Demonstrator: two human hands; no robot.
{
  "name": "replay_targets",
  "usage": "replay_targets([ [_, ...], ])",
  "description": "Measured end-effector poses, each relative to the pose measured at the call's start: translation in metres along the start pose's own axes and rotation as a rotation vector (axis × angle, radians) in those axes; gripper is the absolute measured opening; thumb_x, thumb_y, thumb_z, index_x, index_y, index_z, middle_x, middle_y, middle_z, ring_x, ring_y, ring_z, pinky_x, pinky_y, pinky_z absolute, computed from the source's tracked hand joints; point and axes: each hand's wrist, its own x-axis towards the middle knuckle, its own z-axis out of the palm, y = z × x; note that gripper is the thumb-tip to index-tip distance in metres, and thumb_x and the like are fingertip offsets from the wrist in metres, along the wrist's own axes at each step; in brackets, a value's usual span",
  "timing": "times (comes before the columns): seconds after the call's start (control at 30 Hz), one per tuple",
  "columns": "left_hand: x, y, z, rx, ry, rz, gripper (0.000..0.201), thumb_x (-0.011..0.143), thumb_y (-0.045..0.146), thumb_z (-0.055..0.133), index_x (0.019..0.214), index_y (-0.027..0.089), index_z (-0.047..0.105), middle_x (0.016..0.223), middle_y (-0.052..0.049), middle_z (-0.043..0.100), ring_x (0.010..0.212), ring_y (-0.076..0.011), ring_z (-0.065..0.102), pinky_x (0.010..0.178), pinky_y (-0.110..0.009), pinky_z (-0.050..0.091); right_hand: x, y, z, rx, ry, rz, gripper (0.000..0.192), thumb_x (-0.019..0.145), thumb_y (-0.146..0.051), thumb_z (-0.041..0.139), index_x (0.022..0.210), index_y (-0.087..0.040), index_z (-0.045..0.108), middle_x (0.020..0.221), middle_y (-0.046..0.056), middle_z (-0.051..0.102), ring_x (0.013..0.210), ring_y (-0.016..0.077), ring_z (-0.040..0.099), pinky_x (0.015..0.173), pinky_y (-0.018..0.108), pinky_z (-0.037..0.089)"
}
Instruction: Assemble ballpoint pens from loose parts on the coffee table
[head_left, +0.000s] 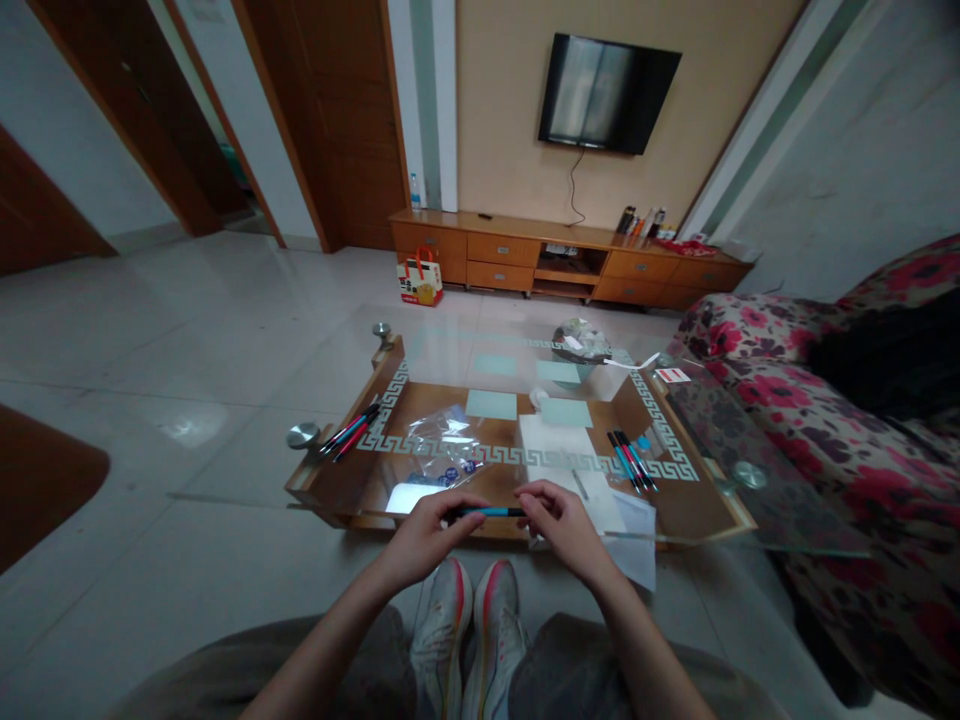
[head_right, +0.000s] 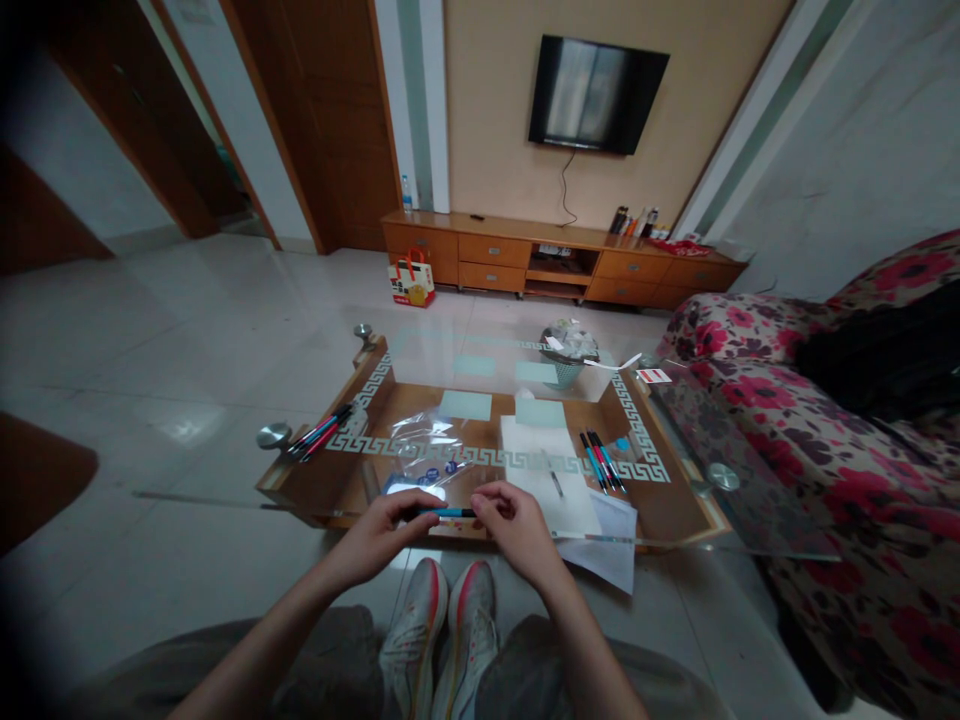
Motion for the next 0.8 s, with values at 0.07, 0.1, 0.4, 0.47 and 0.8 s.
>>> replay_targets([
  [0.07, -0.0008, 0.0037, -0.0009, 0.044, 0.02, 0.034, 0.027, 0.09, 0.039, 0.063, 0.105, 0.021, 0.074, 0.102, -0.006, 0.074, 0.095, -0.0202, 0.065, 0.086, -0.029, 0.05, -0.0011, 0.0015, 0.0032, 0.019, -0.057, 0.044, 0.04, 0.09, -0.055, 0.059, 0.093, -0.016, 0.069, 0.068, 0.004, 0.069, 0.058, 0.0135, 0.058, 0.054, 0.024, 0.042],
  [0.1, -0.001, 0.005, -0.0012, 0.059, 0.028, 0.045, 0.026, 0.09, 0.039, 0.063, 0.106, 0.021, 0.074, 0.103, -0.006, 0.074, 0.096, -0.0202, 0.065, 0.088, -0.03, 0.049, -0.0012, 0.0023, 0.004, 0.018, -0.07, 0.06, 0.041, 0.089, -0.055, 0.059, 0.088, -0.016, 0.07, 0.066, 0.004, 0.069, 0.055, 0.0129, 0.057, 0.053, 0.023, 0.041],
  [0.4, -0.0016, 0.0067, -0.0017, 0.097, 0.016, 0.032, 0.028, 0.092, 0.041, 0.059, 0.104, 0.022, 0.075, 0.096, -0.004, 0.074, 0.089, -0.0186, 0.065, 0.079, -0.025, 0.048, 0.0009, 0.0038, 0.0052, 0.072, -0.061, 0.14, 0.04, 0.081, -0.054, 0.069, 0.082, -0.014, 0.074, 0.07, 0.006, 0.073, 0.052, 0.0118, 0.057, 0.051, 0.023, 0.043],
  [0.47, -0.0013, 0.006, -0.0022, 0.109, 0.022, 0.015, 0.032, 0.094, 0.043, 0.054, 0.096, 0.019, 0.075, 0.084, -0.003, 0.073, 0.08, -0.0171, 0.064, 0.073, -0.024, 0.047, 0.0007, 0.0041, 0.0051, 0.071, -0.054, 0.123, 0.037, 0.079, -0.051, 0.073, 0.085, -0.015, 0.074, 0.071, 0.006, 0.073, 0.056, 0.0128, 0.059, 0.053, 0.023, 0.045],
  [0.8, -0.0025, 0.0044, 0.0002, -0.006, -0.049, -0.029, 0.037, 0.093, 0.046, 0.055, 0.112, 0.019, 0.071, 0.09, -0.006, 0.072, 0.081, -0.0181, 0.064, 0.069, -0.024, 0.047, 0.002, 0.0059, 0.0022, 0.158, 0.062, 0.012, 0.034, 0.073, -0.042, 0.081, 0.095, -0.019, 0.071, 0.086, 0.004, 0.071, 0.075, 0.0165, 0.062, 0.068, 0.027, 0.049],
])
